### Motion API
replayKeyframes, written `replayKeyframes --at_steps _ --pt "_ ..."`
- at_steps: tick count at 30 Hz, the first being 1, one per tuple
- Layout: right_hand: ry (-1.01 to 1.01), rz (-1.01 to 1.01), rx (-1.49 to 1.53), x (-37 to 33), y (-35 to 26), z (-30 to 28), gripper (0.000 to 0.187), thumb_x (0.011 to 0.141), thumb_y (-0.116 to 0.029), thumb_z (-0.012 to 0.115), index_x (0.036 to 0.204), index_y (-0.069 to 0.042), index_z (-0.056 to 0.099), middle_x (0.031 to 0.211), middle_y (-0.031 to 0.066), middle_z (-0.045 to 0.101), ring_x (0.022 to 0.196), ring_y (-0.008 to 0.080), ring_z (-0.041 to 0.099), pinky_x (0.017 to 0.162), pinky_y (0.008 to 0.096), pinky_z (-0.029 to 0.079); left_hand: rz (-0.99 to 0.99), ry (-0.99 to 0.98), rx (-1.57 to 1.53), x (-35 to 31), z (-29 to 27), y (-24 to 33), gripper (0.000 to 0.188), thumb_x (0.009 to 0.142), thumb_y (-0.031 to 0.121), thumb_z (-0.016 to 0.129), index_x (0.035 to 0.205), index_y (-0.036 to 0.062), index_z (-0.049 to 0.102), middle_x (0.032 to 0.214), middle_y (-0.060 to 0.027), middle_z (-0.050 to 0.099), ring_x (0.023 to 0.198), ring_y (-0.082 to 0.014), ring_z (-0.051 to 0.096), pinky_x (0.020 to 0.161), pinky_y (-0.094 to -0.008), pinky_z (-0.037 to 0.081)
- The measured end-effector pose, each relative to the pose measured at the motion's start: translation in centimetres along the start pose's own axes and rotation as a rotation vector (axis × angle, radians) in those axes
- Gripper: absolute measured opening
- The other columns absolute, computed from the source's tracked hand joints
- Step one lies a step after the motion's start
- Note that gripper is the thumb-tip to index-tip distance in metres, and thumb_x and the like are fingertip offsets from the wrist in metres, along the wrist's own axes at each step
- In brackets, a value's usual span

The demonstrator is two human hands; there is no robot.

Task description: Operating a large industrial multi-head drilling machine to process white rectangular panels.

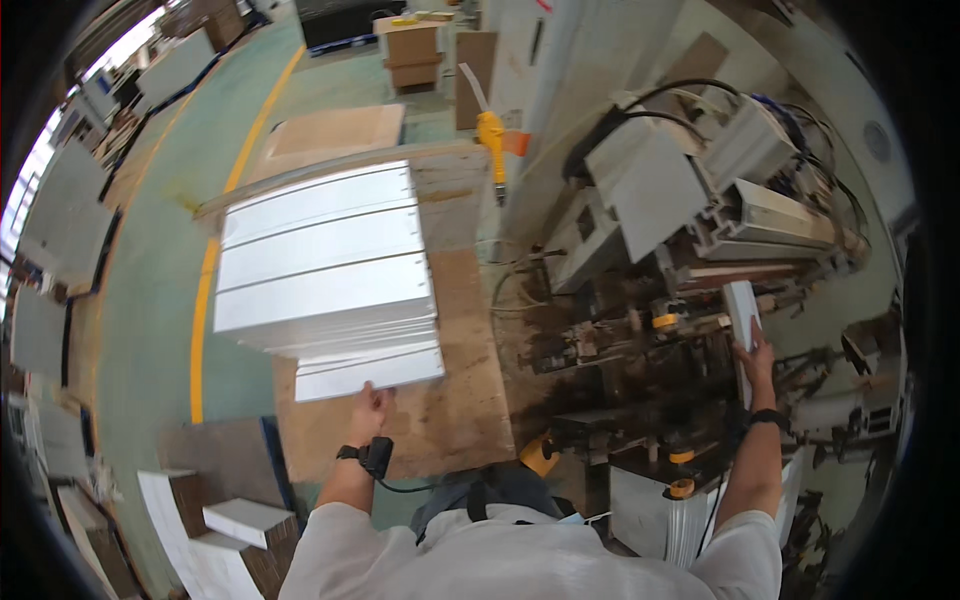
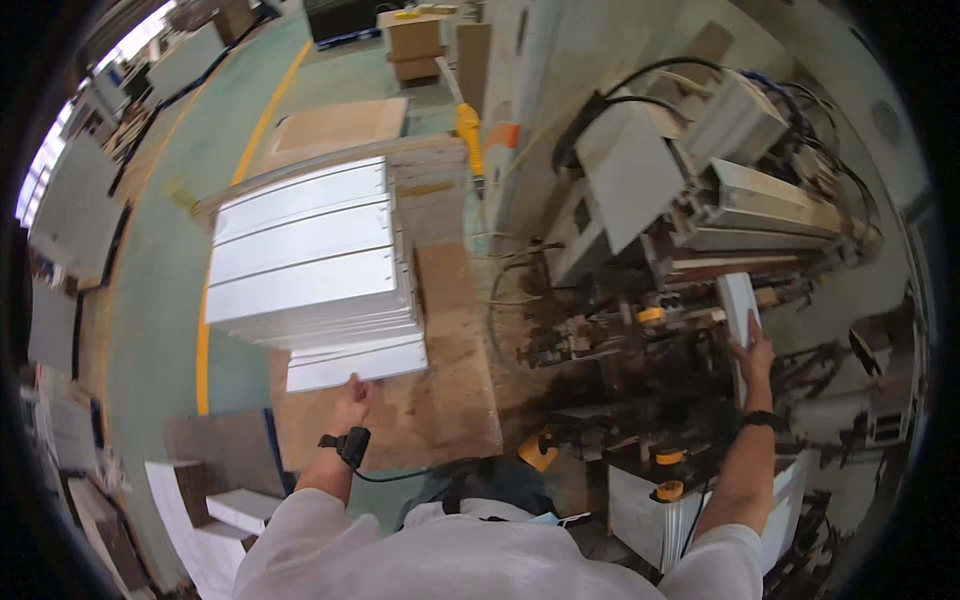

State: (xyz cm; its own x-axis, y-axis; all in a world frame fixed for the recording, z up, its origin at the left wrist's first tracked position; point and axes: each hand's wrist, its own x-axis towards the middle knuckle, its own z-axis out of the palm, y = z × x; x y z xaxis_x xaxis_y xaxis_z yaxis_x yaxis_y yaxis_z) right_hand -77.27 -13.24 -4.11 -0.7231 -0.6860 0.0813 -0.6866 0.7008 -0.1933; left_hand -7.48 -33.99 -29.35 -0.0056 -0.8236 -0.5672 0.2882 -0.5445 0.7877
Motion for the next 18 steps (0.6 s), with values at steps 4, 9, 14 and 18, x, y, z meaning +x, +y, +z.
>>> replayKeyframes --at_steps 4,9,14,18 --pt "0.272 -0.104 -0.281 -2.6 -2.2 -0.5 0.069 0.063 -0.028 0.075 0.124 -0.009 0.047 0.102 0.0220 0.054 0.096 0.0383 0.051 0.083 0.0435 0.041 0.441 -0.240 0.643 2.8 -0.7 -0.8 0.018 0.086 0.009 0.051 0.104 0.0051 0.052 0.089 -0.0029 0.055 0.076 -0.0145 0.050 0.064 -0.0302 0.044" --pt "0.353 -0.574 0.338 -11.4 -15.7 -0.8 0.040 0.071 -0.018 0.067 0.106 -0.004 0.054 0.108 0.0150 0.053 0.106 0.0337 0.047 0.090 0.0427 0.038 0.719 0.403 1.641 7.7 -12.6 -0.3 0.049 0.077 0.040 0.057 0.105 -0.0009 0.057 0.100 -0.0205 0.061 0.091 -0.0352 0.058 0.077 -0.0413 0.046" --pt "0.221 -0.403 0.324 -29.5 -10.5 -2.2 0.018 0.074 -0.024 0.069 0.085 -0.012 0.062 0.078 0.0068 0.059 0.073 0.0209 0.059 0.062 0.0294 0.048 -0.275 -0.288 0.677 4.0 -1.5 3.4 0.054 0.080 0.028 0.057 0.122 -0.0019 0.040 0.109 -0.0193 0.053 0.098 -0.0328 0.053 0.080 -0.0396 0.045" --pt "0.376 0.153 -0.083 -39.8 0.9 -0.3 0.033 0.070 -0.029 0.071 0.092 -0.007 0.061 0.084 0.0113 0.059 0.080 0.0280 0.057 0.068 0.0365 0.048 -0.550 -0.438 0.526 -1.0 2.5 0.6 0.052 0.084 0.024 0.051 0.128 0.0000 0.033 0.121 -0.0166 0.044 0.110 -0.0292 0.043 0.091 -0.0382 0.038"
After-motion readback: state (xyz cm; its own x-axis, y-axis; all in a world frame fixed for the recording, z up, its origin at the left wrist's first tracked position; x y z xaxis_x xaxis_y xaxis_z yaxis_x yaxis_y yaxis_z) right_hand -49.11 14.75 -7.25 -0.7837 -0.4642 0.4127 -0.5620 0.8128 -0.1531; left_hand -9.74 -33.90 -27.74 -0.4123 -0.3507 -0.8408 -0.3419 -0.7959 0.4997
